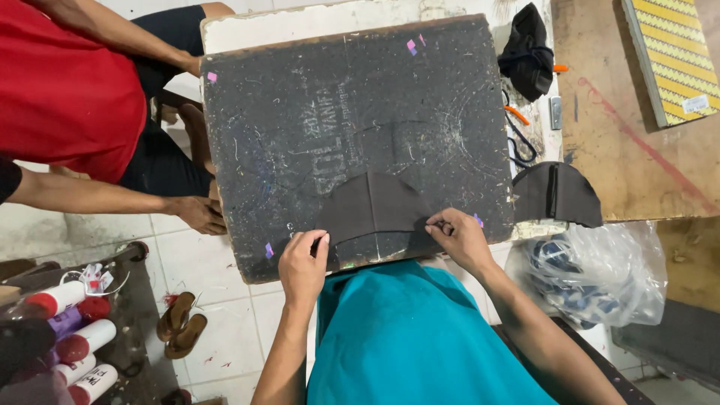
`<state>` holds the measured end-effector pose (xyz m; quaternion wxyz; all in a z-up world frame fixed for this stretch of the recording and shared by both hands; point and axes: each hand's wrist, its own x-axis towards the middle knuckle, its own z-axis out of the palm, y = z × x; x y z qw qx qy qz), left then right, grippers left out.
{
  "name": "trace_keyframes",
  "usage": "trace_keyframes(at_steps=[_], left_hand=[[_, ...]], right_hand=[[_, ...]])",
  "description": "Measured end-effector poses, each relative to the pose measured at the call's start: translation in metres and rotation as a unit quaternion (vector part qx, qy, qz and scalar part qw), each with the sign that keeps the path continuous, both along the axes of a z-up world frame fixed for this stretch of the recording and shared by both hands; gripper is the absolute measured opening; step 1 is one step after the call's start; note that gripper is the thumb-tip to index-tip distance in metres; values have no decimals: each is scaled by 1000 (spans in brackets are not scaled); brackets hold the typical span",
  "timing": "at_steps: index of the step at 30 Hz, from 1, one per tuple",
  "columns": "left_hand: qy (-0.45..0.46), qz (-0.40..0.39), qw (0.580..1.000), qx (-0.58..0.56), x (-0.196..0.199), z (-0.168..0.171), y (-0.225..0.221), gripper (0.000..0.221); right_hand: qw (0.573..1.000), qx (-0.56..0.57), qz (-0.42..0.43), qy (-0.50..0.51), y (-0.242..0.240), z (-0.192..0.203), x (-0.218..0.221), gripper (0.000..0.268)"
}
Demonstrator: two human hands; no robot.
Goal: Collaboratively placing fabric pieces onto template boards for garment processing.
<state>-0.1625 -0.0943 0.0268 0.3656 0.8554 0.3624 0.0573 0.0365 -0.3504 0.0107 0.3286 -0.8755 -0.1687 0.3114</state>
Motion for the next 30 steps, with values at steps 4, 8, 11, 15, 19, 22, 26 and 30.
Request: trace_keyframes(at_steps=[4, 8, 11, 15, 19, 22, 26, 30], left_hand=[[0, -18, 1000, 11, -8, -11, 1, 12], [12, -43, 999, 11, -17, -15, 1, 9], [9, -52, 999, 12, -21, -15, 0, 9], [8, -69, 998, 11, -23, -13, 0, 8], [6, -74, 997, 23, -25, -17, -1, 8], [6, -80, 996, 33, -26, -26, -2, 7], [26, -115, 967, 226, -18, -35, -20, 12], [-60, -316, 911, 258, 19, -9, -53, 58]], right_hand=[[1000, -1, 9, -1, 1, 6, -1, 16], [999, -12, 37, 16, 1, 13, -1, 18], [998, -15, 60, 19, 2, 19, 1, 19], [997, -14, 76, 14, 4, 21, 2, 20], [995, -6, 104, 6, 6, 32, 2, 18], [995, -1, 101, 3, 2, 21, 1, 18], [975, -60, 170, -133, -12, 0, -5, 17], [903, -66, 287, -313, -2, 20, -31, 57]])
